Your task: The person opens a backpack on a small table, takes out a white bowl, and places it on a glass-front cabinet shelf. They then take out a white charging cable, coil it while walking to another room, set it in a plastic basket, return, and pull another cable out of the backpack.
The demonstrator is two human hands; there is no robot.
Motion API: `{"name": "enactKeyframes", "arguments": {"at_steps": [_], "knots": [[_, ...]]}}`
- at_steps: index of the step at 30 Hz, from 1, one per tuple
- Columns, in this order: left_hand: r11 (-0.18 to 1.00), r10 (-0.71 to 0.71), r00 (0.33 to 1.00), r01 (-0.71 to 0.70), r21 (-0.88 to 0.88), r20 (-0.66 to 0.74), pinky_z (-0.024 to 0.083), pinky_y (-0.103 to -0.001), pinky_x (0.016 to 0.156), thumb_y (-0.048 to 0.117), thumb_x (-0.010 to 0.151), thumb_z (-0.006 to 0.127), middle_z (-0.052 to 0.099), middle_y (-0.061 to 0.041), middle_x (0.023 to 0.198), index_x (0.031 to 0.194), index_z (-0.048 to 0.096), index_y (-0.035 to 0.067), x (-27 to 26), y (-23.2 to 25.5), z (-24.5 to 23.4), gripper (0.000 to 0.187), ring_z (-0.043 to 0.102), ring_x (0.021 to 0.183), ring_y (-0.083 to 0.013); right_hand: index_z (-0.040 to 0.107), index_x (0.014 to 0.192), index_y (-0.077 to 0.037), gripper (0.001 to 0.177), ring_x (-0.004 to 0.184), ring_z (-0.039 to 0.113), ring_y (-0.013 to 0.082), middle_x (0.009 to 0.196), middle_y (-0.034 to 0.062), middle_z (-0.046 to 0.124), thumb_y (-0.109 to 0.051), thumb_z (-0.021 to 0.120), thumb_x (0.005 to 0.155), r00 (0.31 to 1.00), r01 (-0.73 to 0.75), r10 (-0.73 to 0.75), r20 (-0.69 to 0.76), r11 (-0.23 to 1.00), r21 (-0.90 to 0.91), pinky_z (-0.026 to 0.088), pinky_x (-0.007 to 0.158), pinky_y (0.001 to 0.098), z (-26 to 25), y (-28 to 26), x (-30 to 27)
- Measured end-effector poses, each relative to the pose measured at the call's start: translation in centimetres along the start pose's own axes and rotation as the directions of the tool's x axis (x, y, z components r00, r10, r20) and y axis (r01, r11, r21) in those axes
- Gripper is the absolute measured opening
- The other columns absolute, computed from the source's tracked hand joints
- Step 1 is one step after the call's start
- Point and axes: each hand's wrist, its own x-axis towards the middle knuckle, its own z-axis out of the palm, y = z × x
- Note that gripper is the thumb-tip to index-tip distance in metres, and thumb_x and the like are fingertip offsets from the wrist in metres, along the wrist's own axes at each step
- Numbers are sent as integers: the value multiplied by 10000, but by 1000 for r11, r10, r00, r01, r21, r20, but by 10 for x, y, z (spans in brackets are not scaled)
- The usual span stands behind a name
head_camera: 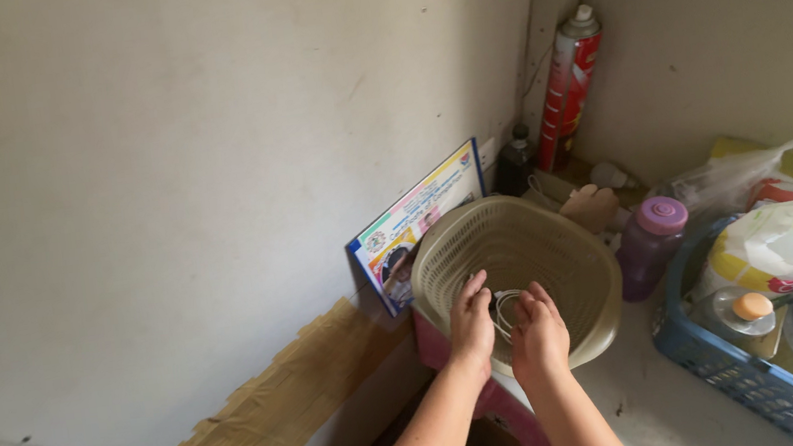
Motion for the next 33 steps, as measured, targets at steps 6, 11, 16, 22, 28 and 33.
{"name": "enactKeyframes", "arguments": {"at_steps": [6,11,16,22,28,33], "knots": [[983,175,983,-178,-54,-49,353,-339,1190,163,996,496,504,-86,1572,1427,581,96,-29,15,-17,444,453,1465,-215,479,1511,-190,536,1409,443,176,1575,19,485,-153,485,976,985,163,-161,60,986,-36,291,1148,337,31,-6,-58],[961,277,945,-276,31,-173,315,-342,1202,185,1005,500,461,-81,1604,1462,541,113,-64,31,-47,464,400,1500,-214,455,1529,-115,544,1483,390,181,1600,76,446,-103,470,985,909,373,-351,222,926,-63,277,1203,336,50,12,-90],[931,363,889,-356,76,-280,290,-371,1217,201,1015,487,379,-91,1652,1503,501,125,-109,50,-86,494,328,1542,-226,404,1543,-46,532,1531,344,223,1633,120,399,-80,449,1014,808,512,-431,401,851,-116,266,1234,352,69,37,-130],[899,436,829,-388,200,-350,223,-413,1246,228,1039,448,264,-112,1701,1555,417,139,-168,56,-138,524,222,1585,-267,345,1575,-56,572,1553,286,214,1672,111,331,-62,433,1011,771,512,-379,512,847,-144,242,1229,352,91,66,-201],[728,640,673,-378,572,-371,109,-538,1263,276,1088,432,131,-161,1738,1620,300,135,-235,70,-183,566,41,1611,-377,293,1605,-43,601,1596,209,281,1707,167,260,-81,456,1028,501,817,-466,730,534,-219,210,1269,406,99,94,-276],[612,739,562,-328,720,-372,75,-610,1258,216,1090,452,77,-181,1756,1651,233,134,-301,88,-211,607,14,1621,-419,284,1612,-50,639,1617,53,398,1735,205,153,-83,493,1009,325,933,-385,863,280,-227,56,1273,551,95,110,-331]]}}
